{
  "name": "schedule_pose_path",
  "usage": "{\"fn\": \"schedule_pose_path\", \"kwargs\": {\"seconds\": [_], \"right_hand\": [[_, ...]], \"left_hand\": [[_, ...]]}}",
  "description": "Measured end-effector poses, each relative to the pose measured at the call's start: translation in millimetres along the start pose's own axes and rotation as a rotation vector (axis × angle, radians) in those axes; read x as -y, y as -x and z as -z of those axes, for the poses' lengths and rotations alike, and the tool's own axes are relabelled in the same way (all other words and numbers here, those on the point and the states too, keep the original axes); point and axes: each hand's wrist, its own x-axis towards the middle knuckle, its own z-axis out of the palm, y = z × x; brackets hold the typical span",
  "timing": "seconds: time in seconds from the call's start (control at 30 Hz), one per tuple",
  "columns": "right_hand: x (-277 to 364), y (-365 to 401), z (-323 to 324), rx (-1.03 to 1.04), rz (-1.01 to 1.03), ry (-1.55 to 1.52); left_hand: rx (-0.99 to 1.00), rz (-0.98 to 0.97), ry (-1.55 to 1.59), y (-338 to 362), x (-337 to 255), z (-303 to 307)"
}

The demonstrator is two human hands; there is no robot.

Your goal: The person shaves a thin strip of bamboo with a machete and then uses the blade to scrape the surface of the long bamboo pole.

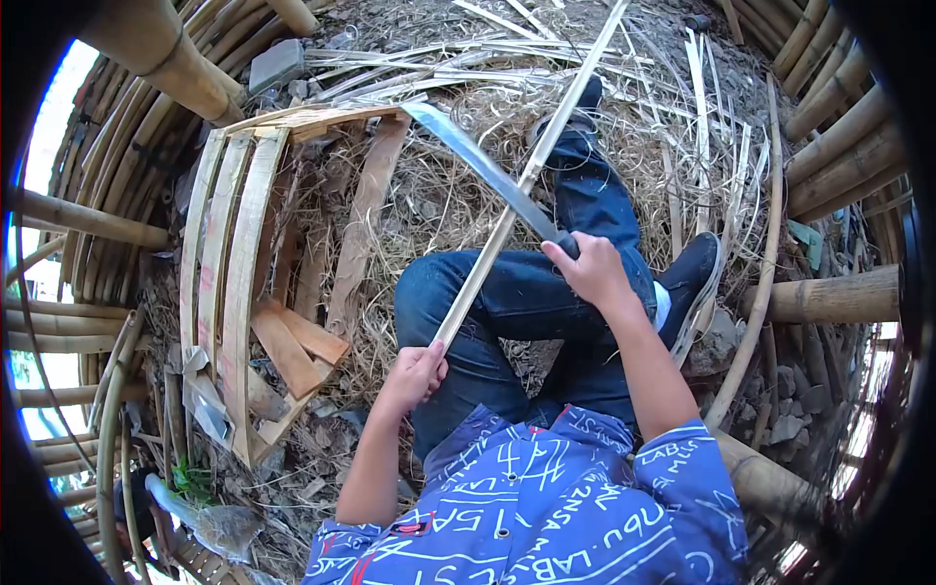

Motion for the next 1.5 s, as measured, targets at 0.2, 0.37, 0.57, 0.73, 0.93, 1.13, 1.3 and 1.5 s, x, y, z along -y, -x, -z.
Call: {"fn": "schedule_pose_path", "kwargs": {"seconds": [0.2,0.37,0.57,0.73,0.93,1.13,1.3,1.5], "right_hand": [[45,28,-6,0.182,0.165,0.025],[67,32,-20,0.321,0.329,0.188],[64,25,-21,0.269,0.357,0.212],[52,15,-22,0.204,0.364,0.255],[44,6,-17,0.216,0.362,0.306],[35,0,-13,0.185,0.378,0.307],[35,0,-8,0.194,0.383,0.353],[26,0,-7,0.147,0.409,0.35]], "left_hand": [[0.046,0.069,0.038,-2,0,6],[0.029,0.05,0.063,0,1,1],[-0.098,-0.056,0.04,-1,10,-8],[-0.096,-0.055,0.047,1,13,-8],[-0.089,-0.062,0.045,0,11,-8],[-0.072,-0.084,0.054,1,10,-7],[-0.06,-0.067,0.065,3,6,-7],[-0.016,-0.058,0.072,5,3,-6]]}}
